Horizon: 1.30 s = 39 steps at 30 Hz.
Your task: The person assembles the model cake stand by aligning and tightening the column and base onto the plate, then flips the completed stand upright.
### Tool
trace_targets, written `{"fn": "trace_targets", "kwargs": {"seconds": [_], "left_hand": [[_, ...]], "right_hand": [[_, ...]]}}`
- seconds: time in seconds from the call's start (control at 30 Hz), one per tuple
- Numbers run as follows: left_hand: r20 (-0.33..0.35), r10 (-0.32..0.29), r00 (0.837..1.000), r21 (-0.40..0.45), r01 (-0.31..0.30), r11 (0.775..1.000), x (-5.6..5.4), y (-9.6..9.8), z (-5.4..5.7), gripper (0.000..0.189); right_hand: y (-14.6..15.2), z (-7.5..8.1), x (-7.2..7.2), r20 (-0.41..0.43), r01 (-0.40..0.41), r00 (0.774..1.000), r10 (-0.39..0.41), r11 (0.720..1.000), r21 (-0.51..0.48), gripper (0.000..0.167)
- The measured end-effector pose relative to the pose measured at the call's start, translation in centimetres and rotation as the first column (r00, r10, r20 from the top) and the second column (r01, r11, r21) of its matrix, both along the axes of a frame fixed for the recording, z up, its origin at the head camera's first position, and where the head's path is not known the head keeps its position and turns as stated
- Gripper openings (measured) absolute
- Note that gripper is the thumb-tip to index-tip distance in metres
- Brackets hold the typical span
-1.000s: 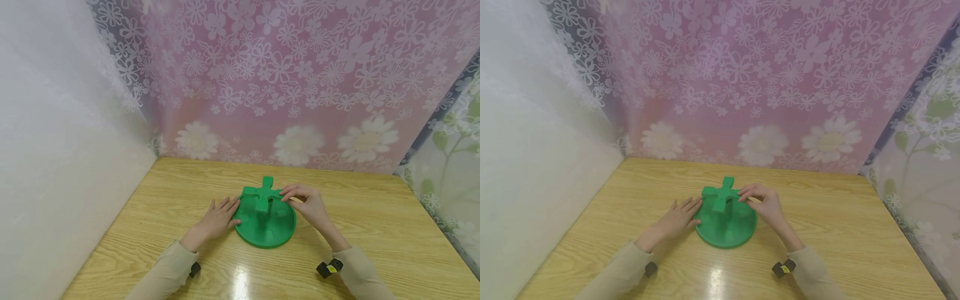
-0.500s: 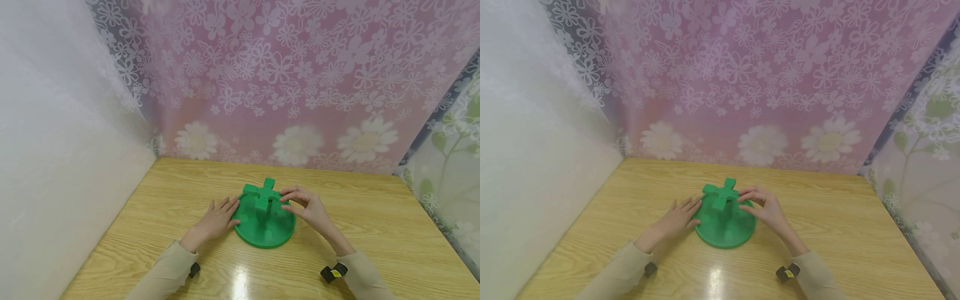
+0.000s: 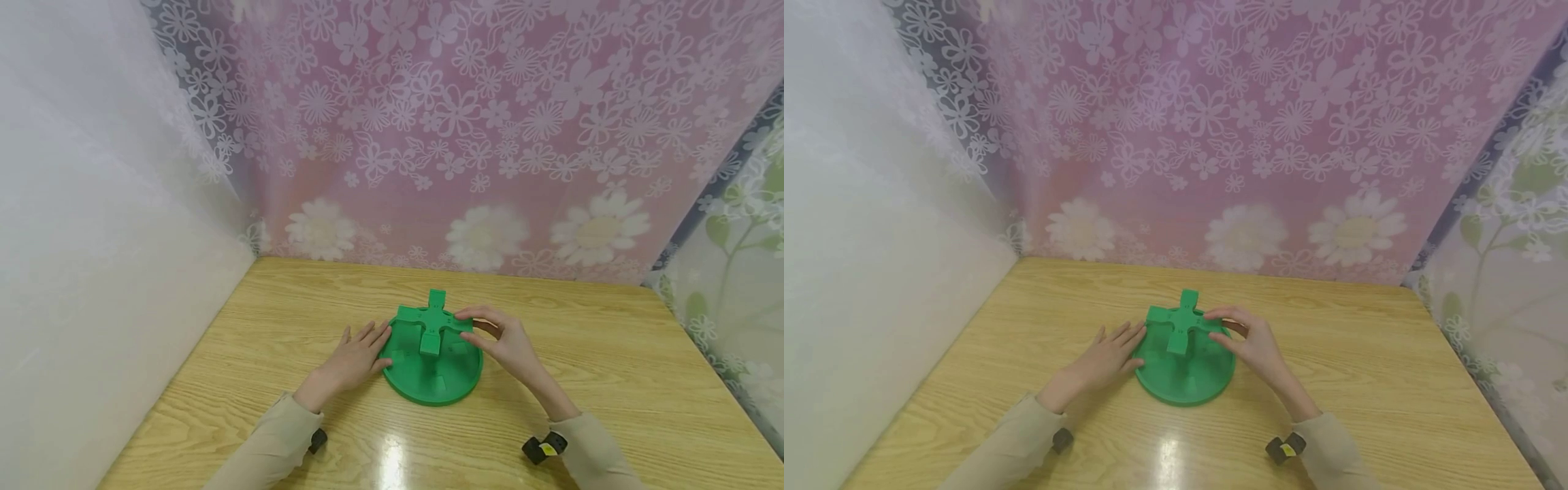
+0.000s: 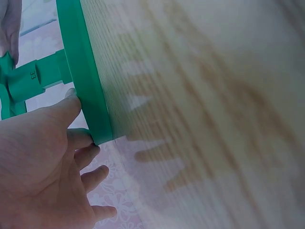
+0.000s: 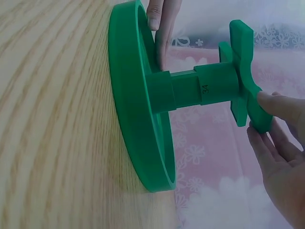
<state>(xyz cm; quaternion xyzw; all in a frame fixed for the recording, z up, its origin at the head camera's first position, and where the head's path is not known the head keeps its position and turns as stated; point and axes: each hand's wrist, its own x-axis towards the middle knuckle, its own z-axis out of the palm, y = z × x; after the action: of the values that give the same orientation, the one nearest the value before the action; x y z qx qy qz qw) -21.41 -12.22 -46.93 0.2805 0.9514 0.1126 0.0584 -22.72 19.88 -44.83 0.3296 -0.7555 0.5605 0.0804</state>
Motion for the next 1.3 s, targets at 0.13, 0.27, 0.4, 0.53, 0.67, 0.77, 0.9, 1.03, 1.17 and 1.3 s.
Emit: {"fn": "trace_targets", "kwargs": {"seconds": [0.13, 0.27, 0.4, 0.53, 0.67, 0.77, 0.9, 1.03, 1.17, 1.3], "left_hand": [[0.003, 0.002, 1.0, -0.001, -0.002, 1.0, 0.0, 0.0, 0.0, 0.066], [-0.001, 0.002, 1.0, -0.005, -0.002, 1.0, 0.0, 0.0, -0.1, 0.066], [-0.004, 0.002, 1.0, -0.011, -0.002, 1.0, 0.0, 0.0, -0.2, 0.066], [-0.009, 0.002, 1.0, -0.014, -0.002, 1.0, 0.0, 0.0, -0.2, 0.066], [-0.011, 0.002, 1.0, -0.012, -0.002, 1.0, 0.0, -0.1, -0.3, 0.066], [-0.01, 0.003, 1.0, -0.01, -0.003, 1.0, -0.1, -0.1, -0.3, 0.066], [-0.012, 0.0, 1.0, -0.012, -0.001, 1.0, -0.1, -0.1, -0.4, 0.066], [-0.013, -0.002, 1.0, -0.013, 0.002, 1.0, -0.2, -0.2, -0.4, 0.066], [-0.011, 0.0, 1.0, -0.015, 0.0, 1.0, -0.2, -0.2, -0.5, 0.067], [-0.006, 0.0, 1.0, -0.017, 0.0, 1.0, -0.2, -0.1, -0.5, 0.067]], "right_hand": [[0.0, 0.0, 0.1, 0.012, 0.0, 1.0, 0.0, 1.0, 0.005, 0.036], [0.1, -0.1, 0.1, 0.06, 0.009, 0.998, -0.011, 0.999, 0.037, 0.038], [0.3, -0.2, 0.2, 0.115, 0.044, 0.992, -0.054, 0.995, 0.093, 0.035], [0.5, -0.1, 0.5, 0.138, 0.09, 0.984, -0.112, 0.984, 0.157, 0.031], [0.8, -0.1, 1.0, 0.16, 0.069, 0.983, -0.094, 0.985, 0.158, 0.028], [1.1, -0.1, 1.1, 0.154, 0.061, 0.985, -0.082, 0.988, 0.139, 0.026], [1.3, 0.3, 1.1, 0.113, 0.127, 0.984, -0.137, 0.988, 0.084, 0.023], [1.4, 0.7, 0.7, 0.086, 0.211, 0.973, -0.213, 0.977, 0.037, 0.023], [1.3, 0.9, 0.2, 0.065, 0.25, 0.965, -0.252, 0.967, 0.036, 0.023], [1.0, 0.8, -0.2, 0.074, 0.24, 0.967, -0.244, 0.969, 0.057, 0.027]]}}
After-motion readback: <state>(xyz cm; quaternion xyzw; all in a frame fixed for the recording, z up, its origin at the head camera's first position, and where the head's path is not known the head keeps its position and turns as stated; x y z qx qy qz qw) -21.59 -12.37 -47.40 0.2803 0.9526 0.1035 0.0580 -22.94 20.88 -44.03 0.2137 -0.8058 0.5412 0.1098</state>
